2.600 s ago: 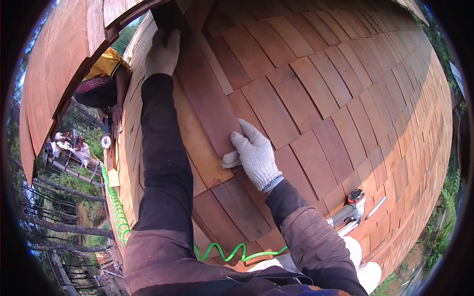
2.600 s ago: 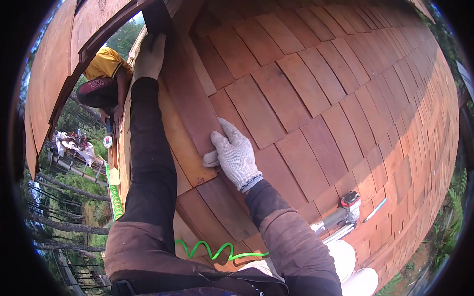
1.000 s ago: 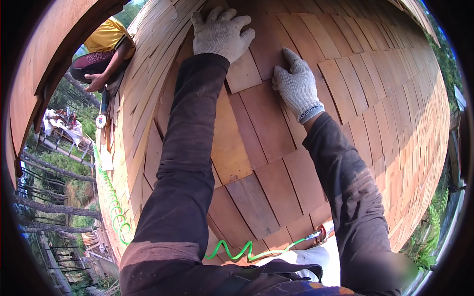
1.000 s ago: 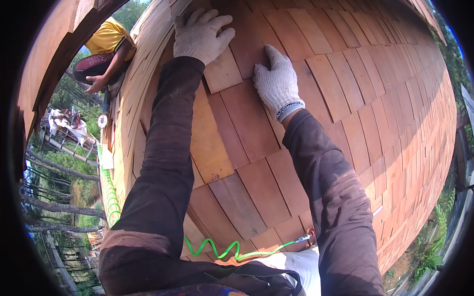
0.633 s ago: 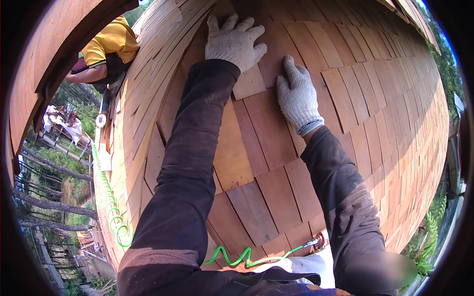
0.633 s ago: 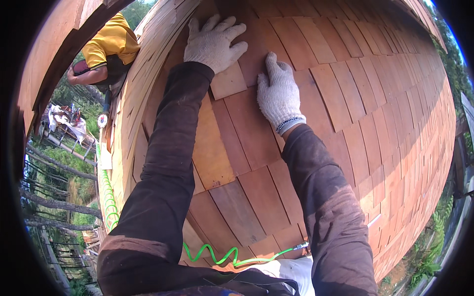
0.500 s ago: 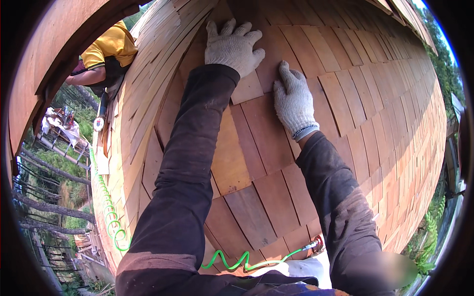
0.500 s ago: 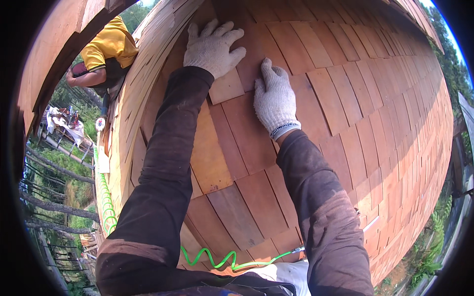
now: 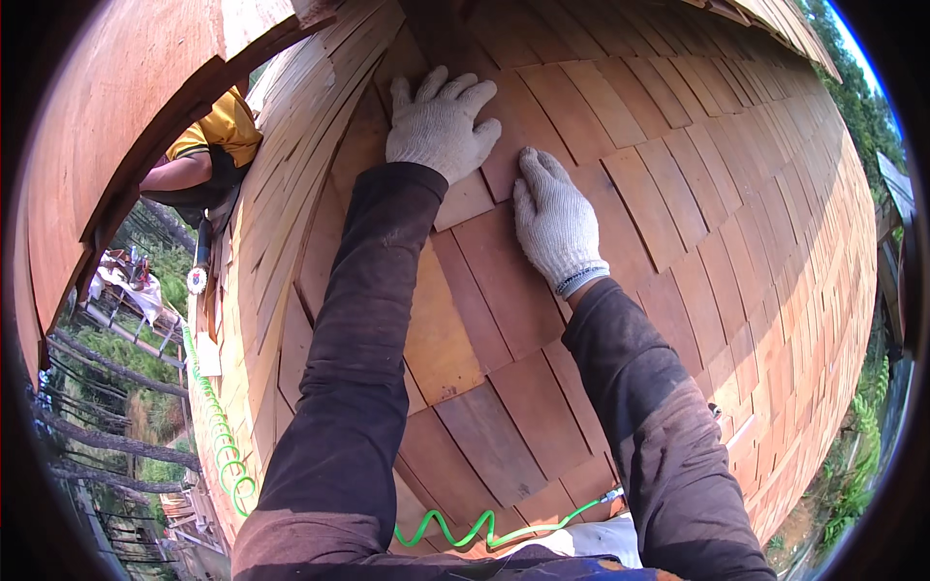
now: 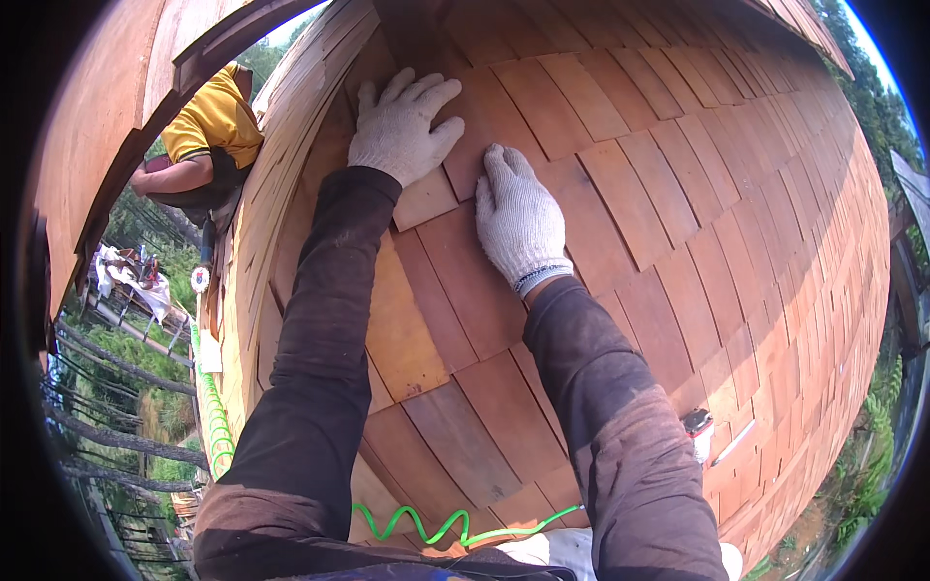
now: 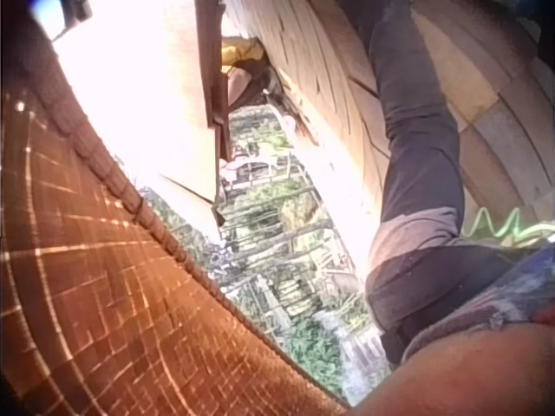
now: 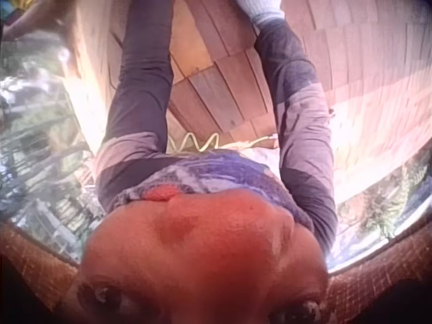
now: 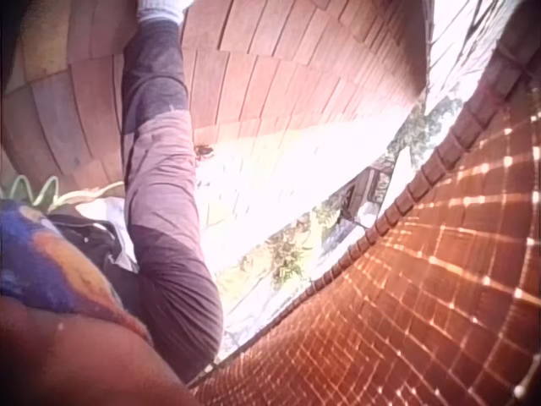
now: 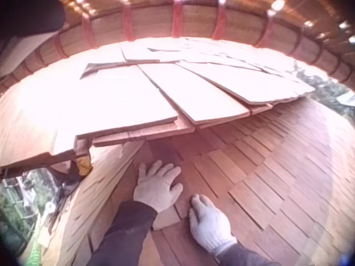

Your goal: The person aligns and marks roof shingles on a curved roof surface, then secures them using a pneumatic nail gun.

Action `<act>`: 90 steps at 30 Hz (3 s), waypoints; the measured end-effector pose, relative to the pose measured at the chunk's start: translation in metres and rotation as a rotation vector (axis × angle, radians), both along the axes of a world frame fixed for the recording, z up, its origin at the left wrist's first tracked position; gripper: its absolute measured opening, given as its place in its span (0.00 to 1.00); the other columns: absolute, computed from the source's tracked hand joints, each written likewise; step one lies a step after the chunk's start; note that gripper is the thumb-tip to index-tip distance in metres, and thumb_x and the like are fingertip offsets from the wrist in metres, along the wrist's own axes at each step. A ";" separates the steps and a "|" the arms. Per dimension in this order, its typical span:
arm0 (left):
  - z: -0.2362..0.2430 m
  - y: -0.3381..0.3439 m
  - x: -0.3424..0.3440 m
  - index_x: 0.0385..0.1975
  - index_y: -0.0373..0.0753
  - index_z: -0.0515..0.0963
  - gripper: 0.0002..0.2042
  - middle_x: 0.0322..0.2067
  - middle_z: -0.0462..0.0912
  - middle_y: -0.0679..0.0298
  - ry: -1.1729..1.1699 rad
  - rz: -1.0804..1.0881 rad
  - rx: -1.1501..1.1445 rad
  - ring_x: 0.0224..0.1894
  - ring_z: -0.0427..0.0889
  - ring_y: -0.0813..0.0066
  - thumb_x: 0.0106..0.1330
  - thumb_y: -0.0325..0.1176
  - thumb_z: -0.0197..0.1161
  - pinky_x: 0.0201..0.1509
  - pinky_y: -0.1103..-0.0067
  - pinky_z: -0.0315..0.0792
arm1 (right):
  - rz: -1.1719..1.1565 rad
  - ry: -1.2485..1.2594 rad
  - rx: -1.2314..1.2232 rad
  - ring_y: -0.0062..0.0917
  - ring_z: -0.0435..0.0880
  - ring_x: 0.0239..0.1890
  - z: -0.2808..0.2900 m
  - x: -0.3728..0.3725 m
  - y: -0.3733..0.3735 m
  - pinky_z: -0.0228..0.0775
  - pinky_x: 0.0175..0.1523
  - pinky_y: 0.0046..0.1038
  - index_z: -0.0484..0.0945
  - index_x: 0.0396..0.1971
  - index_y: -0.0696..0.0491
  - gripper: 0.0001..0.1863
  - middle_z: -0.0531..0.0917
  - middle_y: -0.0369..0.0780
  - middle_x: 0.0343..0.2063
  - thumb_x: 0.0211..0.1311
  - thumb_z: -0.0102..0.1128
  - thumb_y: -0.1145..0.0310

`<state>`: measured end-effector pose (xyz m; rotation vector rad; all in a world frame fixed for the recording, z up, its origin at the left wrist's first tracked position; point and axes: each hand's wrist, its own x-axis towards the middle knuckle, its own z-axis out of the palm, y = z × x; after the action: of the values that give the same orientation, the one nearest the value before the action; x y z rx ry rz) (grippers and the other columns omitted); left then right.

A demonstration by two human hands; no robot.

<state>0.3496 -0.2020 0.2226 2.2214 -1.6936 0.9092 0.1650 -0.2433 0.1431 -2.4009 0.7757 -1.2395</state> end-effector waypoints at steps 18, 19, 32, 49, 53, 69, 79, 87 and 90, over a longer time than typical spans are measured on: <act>-0.001 0.000 -0.017 0.68 0.61 0.76 0.26 0.75 0.67 0.62 -0.061 0.022 0.121 0.80 0.56 0.55 0.72 0.57 0.57 0.80 0.44 0.44 | 0.070 0.218 -0.009 0.48 0.83 0.56 0.003 -0.017 -0.006 0.78 0.60 0.44 0.64 0.72 0.54 0.36 0.69 0.49 0.71 0.64 0.57 0.62; -0.002 0.000 -0.015 0.67 0.60 0.76 0.25 0.75 0.67 0.62 -0.063 0.021 0.111 0.80 0.56 0.55 0.72 0.57 0.57 0.80 0.44 0.44 | 0.084 0.223 0.002 0.48 0.83 0.58 0.002 -0.016 -0.008 0.77 0.61 0.43 0.64 0.73 0.54 0.36 0.68 0.49 0.72 0.64 0.57 0.62; -0.007 -0.009 -0.006 0.67 0.64 0.76 0.25 0.75 0.67 0.67 -0.134 -0.017 0.102 0.80 0.56 0.58 0.72 0.59 0.55 0.81 0.47 0.43 | 0.150 0.035 0.127 0.55 0.75 0.64 -0.007 -0.052 0.022 0.71 0.68 0.43 0.65 0.70 0.62 0.39 0.68 0.58 0.70 0.60 0.66 0.61; -0.012 -0.017 -0.006 0.66 0.62 0.77 0.24 0.75 0.66 0.66 -0.040 -0.035 0.146 0.80 0.55 0.57 0.73 0.56 0.56 0.81 0.45 0.43 | -1.163 0.581 0.700 0.45 0.85 0.58 -0.216 -0.534 0.018 0.74 0.64 0.38 0.79 0.58 0.62 0.33 0.85 0.57 0.52 0.62 0.63 0.50; 0.001 -0.011 -0.028 0.64 0.61 0.79 0.23 0.74 0.69 0.65 0.005 -0.046 0.112 0.79 0.57 0.56 0.72 0.56 0.58 0.82 0.47 0.43 | -1.124 0.563 0.702 0.48 0.89 0.42 -0.249 -0.555 0.018 0.79 0.50 0.42 0.81 0.43 0.63 0.22 0.87 0.57 0.36 0.59 0.65 0.59; -0.003 -0.008 -0.024 0.63 0.60 0.80 0.21 0.73 0.70 0.64 0.052 -0.063 0.073 0.79 0.58 0.57 0.73 0.53 0.56 0.81 0.46 0.44 | -1.052 -0.189 0.792 0.26 0.80 0.25 -0.292 -0.600 -0.017 0.75 0.29 0.29 0.75 0.57 0.59 0.17 0.79 0.38 0.29 0.70 0.53 0.75; 0.005 -0.006 -0.020 0.65 0.61 0.78 0.24 0.72 0.72 0.63 0.149 -0.070 0.088 0.79 0.57 0.55 0.77 0.59 0.46 0.80 0.46 0.44 | 0.043 -0.365 0.885 0.11 0.71 0.19 0.017 -0.210 -0.020 0.59 0.22 0.17 0.81 0.56 0.56 0.16 0.79 0.33 0.26 0.77 0.59 0.63; 0.007 -0.003 -0.011 0.65 0.61 0.80 0.36 0.75 0.68 0.61 0.281 -0.065 0.114 0.81 0.54 0.58 0.73 0.73 0.34 0.81 0.50 0.34 | 0.451 -0.442 1.005 0.20 0.85 0.31 0.050 -0.009 -0.012 0.81 0.37 0.24 0.80 0.54 0.58 0.18 0.85 0.38 0.33 0.79 0.57 0.60; 0.010 -0.007 -0.019 0.69 0.54 0.76 0.38 0.74 0.69 0.58 0.249 -0.044 0.120 0.81 0.53 0.56 0.73 0.72 0.37 0.82 0.53 0.33 | 0.482 -0.396 1.036 0.21 0.86 0.31 0.051 0.010 -0.013 0.81 0.38 0.25 0.80 0.56 0.58 0.19 0.86 0.38 0.33 0.80 0.56 0.58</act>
<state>0.3304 -0.2087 0.2329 2.2519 -1.7109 0.5076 0.1754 -0.2567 0.1938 -1.3250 0.4786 -0.7696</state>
